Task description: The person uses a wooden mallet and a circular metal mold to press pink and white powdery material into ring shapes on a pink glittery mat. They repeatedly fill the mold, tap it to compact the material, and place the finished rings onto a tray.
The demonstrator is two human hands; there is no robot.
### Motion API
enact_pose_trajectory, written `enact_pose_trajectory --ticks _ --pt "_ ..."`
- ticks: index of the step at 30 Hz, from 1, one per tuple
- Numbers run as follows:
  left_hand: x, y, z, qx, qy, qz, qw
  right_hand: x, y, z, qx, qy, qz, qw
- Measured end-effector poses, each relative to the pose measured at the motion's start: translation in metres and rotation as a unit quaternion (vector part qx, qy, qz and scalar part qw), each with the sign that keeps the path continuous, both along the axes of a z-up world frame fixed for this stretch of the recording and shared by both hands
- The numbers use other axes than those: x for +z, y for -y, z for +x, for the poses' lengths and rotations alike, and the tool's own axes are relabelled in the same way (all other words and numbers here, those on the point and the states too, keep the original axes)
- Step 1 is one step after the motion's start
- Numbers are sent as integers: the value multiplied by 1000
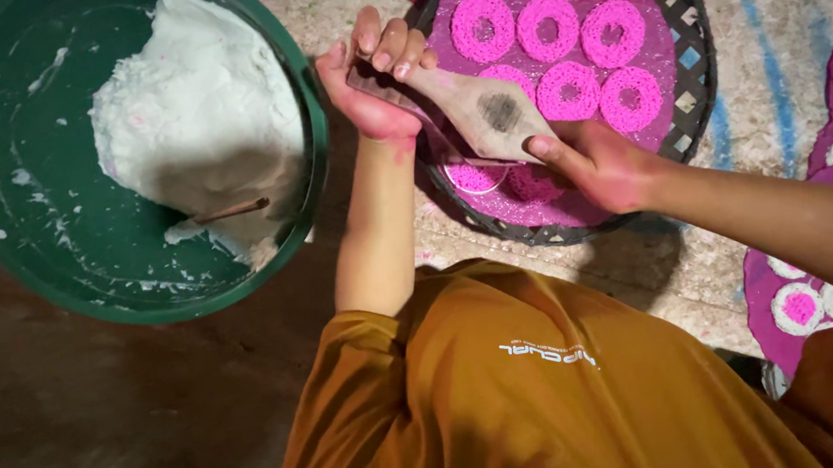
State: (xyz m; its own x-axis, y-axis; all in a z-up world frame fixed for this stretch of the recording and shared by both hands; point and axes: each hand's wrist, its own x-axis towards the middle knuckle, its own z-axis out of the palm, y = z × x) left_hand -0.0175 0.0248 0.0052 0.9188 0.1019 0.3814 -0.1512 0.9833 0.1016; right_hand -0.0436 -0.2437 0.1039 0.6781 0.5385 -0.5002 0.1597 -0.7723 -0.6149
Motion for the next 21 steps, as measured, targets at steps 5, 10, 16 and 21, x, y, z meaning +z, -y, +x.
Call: enact_pose_trajectory --ticks 5,10,16,21 --pt "-17 24 -13 -6 -45 -38 998 -14 23 -1 -12 -70 -97 993" --pt "-43 60 -12 -14 -147 56 988 -7 83 17 -51 -55 -71 995" --pt "-31 47 -73 189 -153 721 649 -17 171 -5 -211 -86 172 958" --pt "-3 55 -116 232 -109 867 427 -62 184 -42 -282 -124 422 853"
